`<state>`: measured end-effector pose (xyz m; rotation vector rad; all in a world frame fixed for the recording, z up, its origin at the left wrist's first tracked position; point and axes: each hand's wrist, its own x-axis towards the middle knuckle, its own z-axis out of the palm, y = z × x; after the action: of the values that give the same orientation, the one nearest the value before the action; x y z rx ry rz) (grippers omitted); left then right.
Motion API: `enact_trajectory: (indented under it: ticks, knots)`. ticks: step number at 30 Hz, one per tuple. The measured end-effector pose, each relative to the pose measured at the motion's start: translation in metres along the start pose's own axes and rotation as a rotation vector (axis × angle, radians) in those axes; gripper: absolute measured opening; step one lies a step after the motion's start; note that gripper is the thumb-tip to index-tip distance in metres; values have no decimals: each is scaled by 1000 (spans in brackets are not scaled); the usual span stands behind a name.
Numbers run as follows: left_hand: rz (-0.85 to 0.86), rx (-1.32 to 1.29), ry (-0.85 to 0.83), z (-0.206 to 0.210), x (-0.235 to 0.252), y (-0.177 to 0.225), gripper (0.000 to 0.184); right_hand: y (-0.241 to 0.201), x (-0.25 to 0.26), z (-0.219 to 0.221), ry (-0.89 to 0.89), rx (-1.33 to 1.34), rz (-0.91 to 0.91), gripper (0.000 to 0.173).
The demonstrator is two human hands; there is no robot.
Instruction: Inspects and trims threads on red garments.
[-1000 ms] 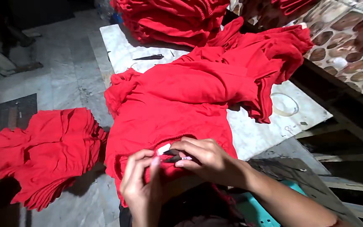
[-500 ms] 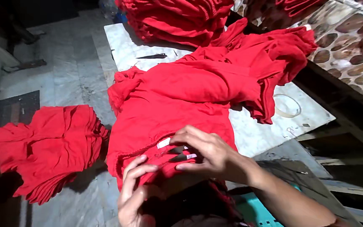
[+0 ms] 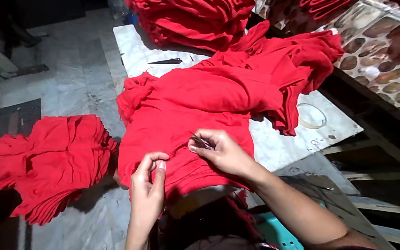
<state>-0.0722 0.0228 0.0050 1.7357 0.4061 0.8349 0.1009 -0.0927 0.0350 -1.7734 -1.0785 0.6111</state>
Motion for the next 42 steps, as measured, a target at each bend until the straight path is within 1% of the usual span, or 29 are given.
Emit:
enact_trajectory:
  ticks: [2, 4, 7, 9, 10, 11, 12, 14, 15, 16, 18, 22, 26, 29, 34, 42]
  knots:
    - [32, -25, -59, -2, 0, -2, 19, 0, 1, 1, -16, 20, 4, 9]
    - [42, 81, -85, -1, -1, -1, 28, 0, 1, 1, -30, 62, -1, 8]
    - [57, 395, 14, 11, -1, 3, 21, 1, 0, 2, -34, 100, -12, 9]
    - [41, 478, 53, 15, -1, 6, 17, 2, -1, 3, 0, 101, -18, 10]
    - [36, 481, 58, 16, -1, 7, 17, 2, -2, 4, 27, 69, -26, 10]
    - [33, 457, 50, 15, -1, 7, 17, 2, -4, 5, 66, -10, -43, 9]
    - [28, 398, 32, 13, -2, 5, 18, 0, -8, 8, 114, -133, -80, 12]
    - [15, 233, -1, 7, -3, 3, 21, -3, -20, 14, 210, -385, -238, 33]
    - [6, 169, -7, 5, -3, 3, 22, -5, -27, 18, 253, -482, -309, 37]
    - [2, 122, -7, 3, -4, 3, 24, -9, -35, 22, 283, -553, -361, 35]
    - [-7, 68, 1, 3, -7, 3, 26, -13, -50, 29, 276, -657, -410, 30]
    - [21, 112, 41, 8, -8, 5, 26, -14, -56, 39, 324, -813, -400, 29]
    - [92, 174, 70, 11, -10, 5, 27, -15, -56, 41, 354, -863, -413, 27]
    - [82, 185, 94, 12, -10, 6, 28, -19, -59, 38, 347, -864, -407, 30]
    - [85, 207, 100, 13, -10, 5, 27, -19, -55, 41, 375, -953, -433, 25]
    - [88, 195, 97, 13, -10, 4, 27, -20, -51, 43, 378, -963, -458, 24]
